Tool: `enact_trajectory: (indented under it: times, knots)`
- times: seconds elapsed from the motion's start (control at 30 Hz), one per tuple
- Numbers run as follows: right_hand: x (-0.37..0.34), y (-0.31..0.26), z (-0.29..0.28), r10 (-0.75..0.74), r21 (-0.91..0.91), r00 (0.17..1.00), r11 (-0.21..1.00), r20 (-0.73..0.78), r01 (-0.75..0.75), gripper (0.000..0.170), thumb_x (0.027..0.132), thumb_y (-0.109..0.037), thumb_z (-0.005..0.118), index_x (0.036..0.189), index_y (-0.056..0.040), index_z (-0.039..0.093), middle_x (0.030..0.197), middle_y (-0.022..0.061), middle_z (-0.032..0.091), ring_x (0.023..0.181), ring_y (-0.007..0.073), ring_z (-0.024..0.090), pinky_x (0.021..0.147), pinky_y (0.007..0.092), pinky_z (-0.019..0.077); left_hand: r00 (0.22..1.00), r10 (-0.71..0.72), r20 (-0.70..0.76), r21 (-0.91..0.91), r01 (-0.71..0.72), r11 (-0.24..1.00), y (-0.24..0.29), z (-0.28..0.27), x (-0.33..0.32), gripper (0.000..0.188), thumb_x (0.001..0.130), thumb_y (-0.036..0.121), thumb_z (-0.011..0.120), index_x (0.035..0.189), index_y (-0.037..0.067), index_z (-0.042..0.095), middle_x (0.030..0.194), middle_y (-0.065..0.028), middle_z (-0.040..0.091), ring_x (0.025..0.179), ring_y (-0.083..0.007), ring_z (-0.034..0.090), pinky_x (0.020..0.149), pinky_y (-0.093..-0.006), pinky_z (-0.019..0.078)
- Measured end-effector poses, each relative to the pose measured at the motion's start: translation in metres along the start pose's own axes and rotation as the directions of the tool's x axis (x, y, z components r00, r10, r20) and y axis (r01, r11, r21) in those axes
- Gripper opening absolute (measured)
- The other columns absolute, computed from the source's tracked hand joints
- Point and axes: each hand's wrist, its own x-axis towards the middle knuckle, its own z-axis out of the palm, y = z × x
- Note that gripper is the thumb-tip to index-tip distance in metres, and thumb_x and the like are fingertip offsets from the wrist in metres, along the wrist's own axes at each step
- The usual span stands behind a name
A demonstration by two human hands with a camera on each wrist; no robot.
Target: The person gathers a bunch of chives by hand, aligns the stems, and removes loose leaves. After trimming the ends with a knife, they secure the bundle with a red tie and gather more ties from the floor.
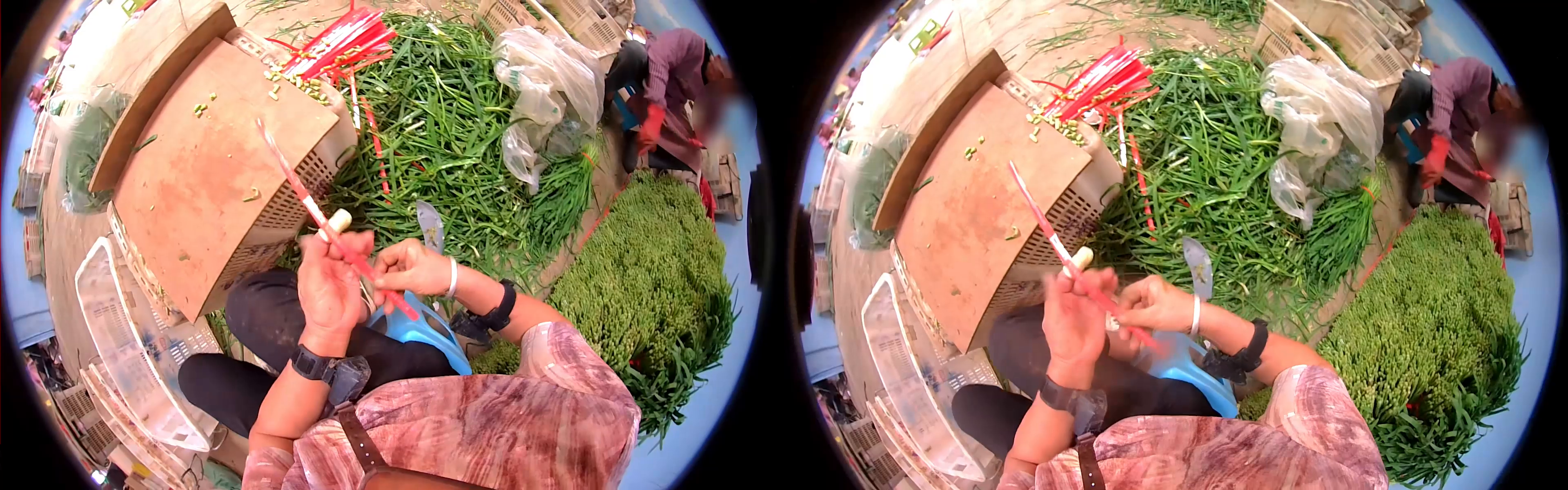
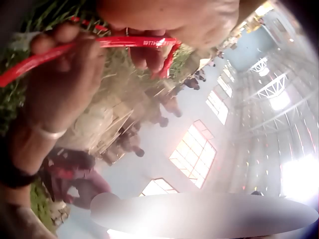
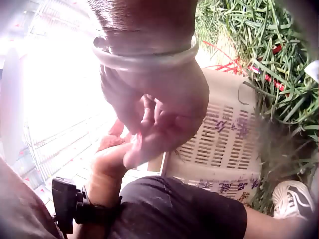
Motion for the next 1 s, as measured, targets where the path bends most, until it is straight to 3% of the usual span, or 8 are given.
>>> enact_trajectory:
  times: [0.07,0.13,0.27,0.33,0.47,0.63,0.83,1.0]
  knots:
    - [0.019,-0.004,-0.018,-0.137,-0.296,0.982,0.940,0.133,0.172,0.017,0.085,-0.012,0.062,0.085,0.0049,0.061,0.074,0.0111,0.067,0.059,0.0178,0.067,0.054,0.0280,0.0533,0.999,0.052,0.000,0.055,-0.052,0.997,0.010,-0.008,0.008,0.028,0.097,0.025,0.046,0.111,0.002,0.052,0.074,-0.0037,0.052,0.077,-0.0211,0.054,0.082,-0.0408,0.0460]
    - [0.047,-0.035,-0.053,-0.198,-0.378,0.970,0.916,-0.139,0.133,0.012,0.084,-0.007,0.059,0.083,0.0044,0.061,0.074,0.0109,0.067,0.059,0.0176,0.067,0.054,0.0276,0.0528,0.996,0.080,0.036,0.079,-0.083,0.993,0.020,-0.016,0.016,0.018,0.097,0.017,0.047,0.106,0.004,0.054,0.069,-0.0014,0.048,0.072,-0.0189,0.053,0.076,-0.0387,0.0474]
    - [0.171,-0.026,-0.186,-0.333,-0.352,0.626,0.931,-0.705,0.100,0.015,0.080,-0.006,0.056,0.089,0.0040,0.061,0.076,0.0138,0.067,0.061,0.0209,0.066,0.054,0.0324,0.0534,0.997,0.071,-0.028,0.197,-0.065,0.978,0.037,-0.003,0.027,0.021,0.096,0.020,0.050,0.109,0.005,0.056,0.075,-0.0032,0.054,0.070,-0.0180,0.053,0.066,-0.0339,0.0472]
    - [0.218,-0.016,-0.237,-0.509,-0.694,0.480,0.604,-0.714,-0.392,0.033,0.077,-0.028,0.065,0.096,-0.0006,0.063,0.092,0.0189,0.068,0.090,0.0308,0.067,0.076,0.0433,0.0525,0.996,0.083,-0.042,0.216,-0.072,0.974,0.036,-0.008,0.034,0.023,0.095,0.021,0.050,0.109,0.004,0.056,0.078,-0.0046,0.057,0.065,-0.0150,0.052,0.056,-0.0272,0.0432]
    - [0.233,-0.024,-0.215,-0.233,-0.513,0.457,0.394,-0.859,-0.763,0.038,0.080,-0.027,0.061,0.113,-0.0065,0.059,0.112,0.0172,0.064,0.105,0.0332,0.062,0.087,0.0438,0.0488,1.000,0.016,0.005,0.272,-0.017,0.962,0.034,-0.018,0.046,0.026,0.094,0.018,0.051,0.112,-0.001,0.055,0.072,-0.0049,0.056,0.052,-0.0109,0.045,0.045,-0.0217,0.0340]
    - [0.200,-0.018,-0.246,-0.385,-0.528,0.362,0.598,-0.849,-0.603,0.024,0.077,-0.024,0.057,0.092,-0.0079,0.069,0.093,0.0173,0.067,0.086,0.0359,0.065,0.079,0.0407,0.0512,0.988,-0.120,0.097,0.165,0.103,0.981,0.039,-0.022,0.059,0.026,0.095,0.016,0.050,0.114,-0.001,0.056,0.075,-0.0113,0.063,0.047,-0.0091,0.047,0.043,-0.0200,0.0369]
    - [0.079,-0.044,-0.235,-0.277,-0.164,0.471,0.950,-0.838,0.266,0.017,0.092,-0.012,0.051,0.099,-0.0010,0.063,0.069,0.0049,0.064,0.056,0.0156,0.064,0.049,0.0260,0.0502,0.991,-0.114,0.068,0.239,0.095,0.966,0.028,-0.019,0.069,0.030,0.094,0.020,0.050,0.114,-0.002,0.057,0.078,-0.0075,0.061,0.051,-0.0108,0.047,0.044,-0.0215,0.0354]
    - [0.021,-0.078,-0.172,-0.368,-0.270,0.587,0.930,-0.721,0.250,0.022,0.092,-0.014,0.051,0.092,0.0039,0.064,0.070,0.0093,0.066,0.054,0.0135,0.062,0.051,0.0250,0.0517,0.996,-0.079,0.036,0.277,0.066,0.959,0.018,-0.014,0.074,0.025,0.094,0.014,0.050,0.113,-0.001,0.057,0.084,-0.0067,0.061,0.058,-0.0101,0.050,0.047,-0.0197,0.0365]
